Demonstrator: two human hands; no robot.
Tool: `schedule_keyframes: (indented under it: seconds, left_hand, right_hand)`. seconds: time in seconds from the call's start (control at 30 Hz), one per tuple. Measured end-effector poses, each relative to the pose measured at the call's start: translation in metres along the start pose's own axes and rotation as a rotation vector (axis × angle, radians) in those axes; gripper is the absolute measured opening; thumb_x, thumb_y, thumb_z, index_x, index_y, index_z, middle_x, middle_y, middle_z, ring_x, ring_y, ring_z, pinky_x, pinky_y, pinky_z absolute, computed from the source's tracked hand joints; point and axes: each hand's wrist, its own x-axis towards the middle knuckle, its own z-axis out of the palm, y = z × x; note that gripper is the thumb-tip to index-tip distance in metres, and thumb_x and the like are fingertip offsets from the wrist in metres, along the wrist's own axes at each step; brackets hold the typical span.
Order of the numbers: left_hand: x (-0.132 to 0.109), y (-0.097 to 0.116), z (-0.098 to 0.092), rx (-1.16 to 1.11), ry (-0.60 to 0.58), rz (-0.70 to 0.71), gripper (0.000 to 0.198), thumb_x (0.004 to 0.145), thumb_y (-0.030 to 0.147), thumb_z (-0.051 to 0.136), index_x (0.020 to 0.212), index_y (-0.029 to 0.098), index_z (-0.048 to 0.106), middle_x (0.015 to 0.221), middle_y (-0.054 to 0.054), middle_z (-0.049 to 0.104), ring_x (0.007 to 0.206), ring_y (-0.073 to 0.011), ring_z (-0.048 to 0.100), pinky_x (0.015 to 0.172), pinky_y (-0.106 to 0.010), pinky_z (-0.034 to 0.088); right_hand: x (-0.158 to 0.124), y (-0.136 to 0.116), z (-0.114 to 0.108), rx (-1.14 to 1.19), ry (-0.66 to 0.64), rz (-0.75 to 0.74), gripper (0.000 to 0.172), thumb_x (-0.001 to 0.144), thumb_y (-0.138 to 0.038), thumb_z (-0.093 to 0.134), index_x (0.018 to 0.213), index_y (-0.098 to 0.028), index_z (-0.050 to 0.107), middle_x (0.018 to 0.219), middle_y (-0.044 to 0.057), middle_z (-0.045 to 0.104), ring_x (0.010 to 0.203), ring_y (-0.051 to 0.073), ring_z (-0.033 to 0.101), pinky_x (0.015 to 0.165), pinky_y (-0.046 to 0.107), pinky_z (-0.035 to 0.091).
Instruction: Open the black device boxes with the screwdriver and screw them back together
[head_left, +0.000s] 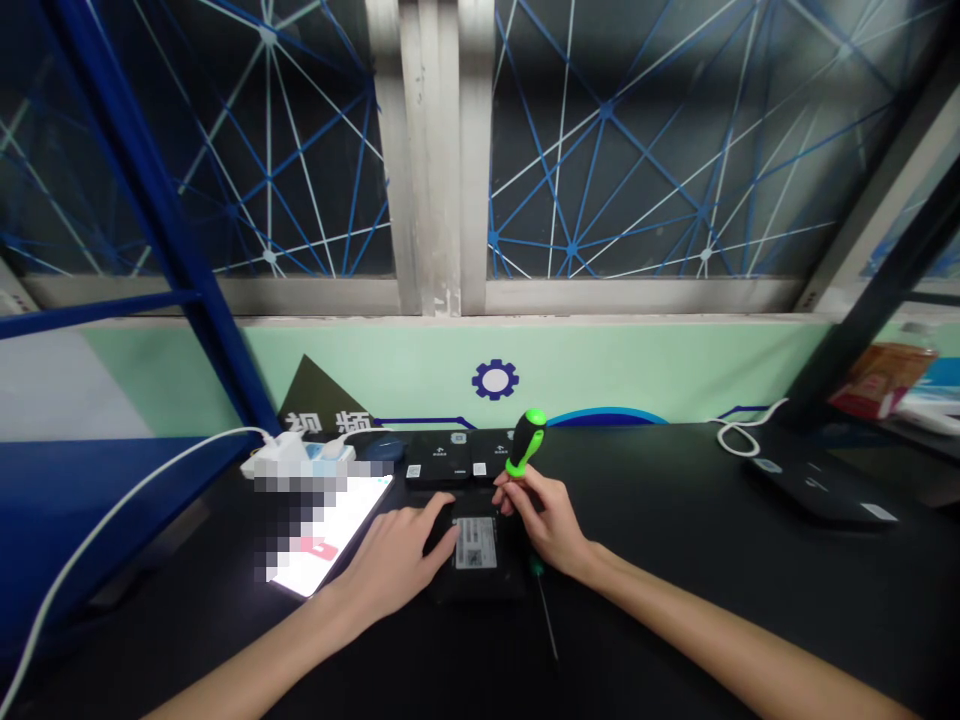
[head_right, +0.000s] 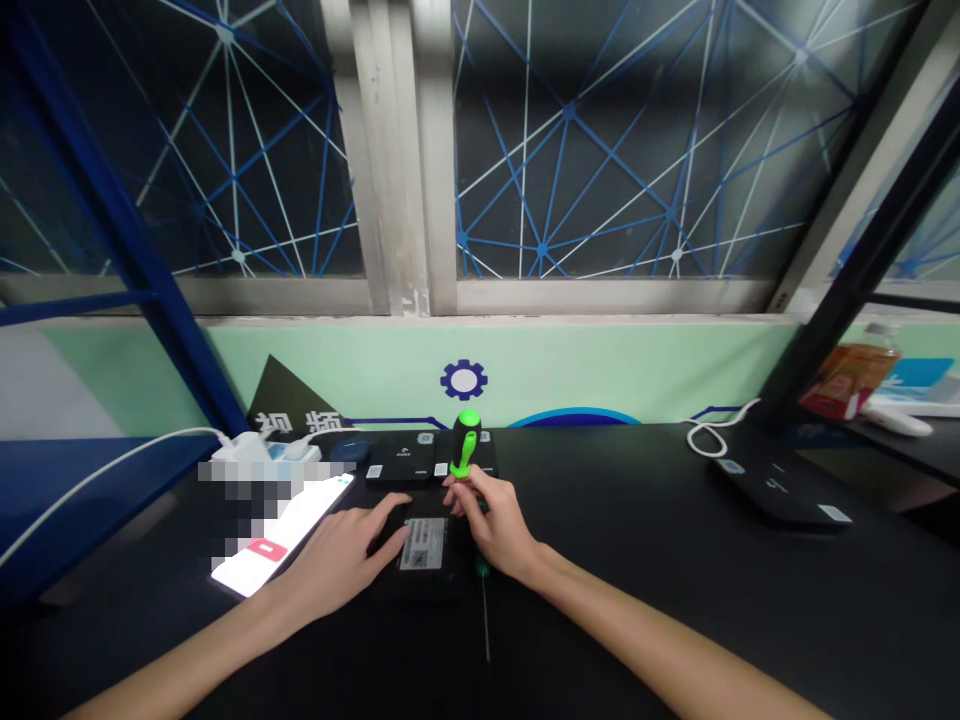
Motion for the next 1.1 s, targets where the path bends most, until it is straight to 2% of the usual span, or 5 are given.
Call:
schedule_keyframes:
  seconds: [0.2, 0.53, 0.9, 1.1]
  left_hand:
    - [0.0, 0.0003, 0.0005, 0.011, 0.002, -0.01, 0.047, 0.103, 0.052, 0.03, 0.136, 0.025, 0.05, 0.086, -0.006, 0.072, 0.077, -0.0281, 0.07, 0.066, -0.034, 0.047]
    - [0.0004, 0.0001, 0.0005, 0.007, 0.007, -0.007, 0.046, 0.103, 0.051, 0.031, 0.135, 0.025, 0.051, 0.084, -0.004, 0.072, 0.074, -0.0274, 0.07, 0.067, -0.034, 0.047]
    - [0.0004, 0.0024, -0.0024, 0.008, -0.005, -0.006, 0.045, 0.103, 0.05, 0.032, 0.135, 0.025, 0.05, 0.083, -0.005, 0.073, 0.075, -0.0279, 0.07, 0.065, -0.033, 0.046]
    - [0.0002, 0.0034, -0.003, 0.018, -0.001, -0.008, 0.046, 0.103, 0.051, 0.031, 0.135, 0.024, 0.05, 0.084, -0.005, 0.072, 0.075, -0.0269, 0.07, 0.065, -0.033, 0.047]
  right_hand:
    - [0.0003, 0.0006, -0.0007, 0.02, -0.005, 0.01, 0.017, 0.103, -0.029, 0.047, 0.099, -0.019, 0.06, 0.08, 0.003, 0.068, 0.062, 0.012, 0.062, 0.063, 0.024, 0.052]
    - [-0.001, 0.0072, 0.0024, 0.121, 0.059, 0.013, 0.02, 0.104, -0.033, 0.044, 0.102, -0.02, 0.058, 0.08, 0.004, 0.068, 0.06, 0.012, 0.061, 0.059, 0.024, 0.052]
    - [0.0011, 0.0017, -0.0004, 0.045, -0.03, 0.019, 0.019, 0.104, -0.033, 0.044, 0.099, -0.02, 0.056, 0.076, 0.003, 0.066, 0.06, 0.012, 0.06, 0.062, 0.025, 0.052]
    - [0.0012, 0.0031, -0.0007, 0.062, -0.024, 0.03, 0.019, 0.105, -0.032, 0.043, 0.097, -0.02, 0.056, 0.077, 0.003, 0.067, 0.059, 0.012, 0.06, 0.06, 0.024, 0.051]
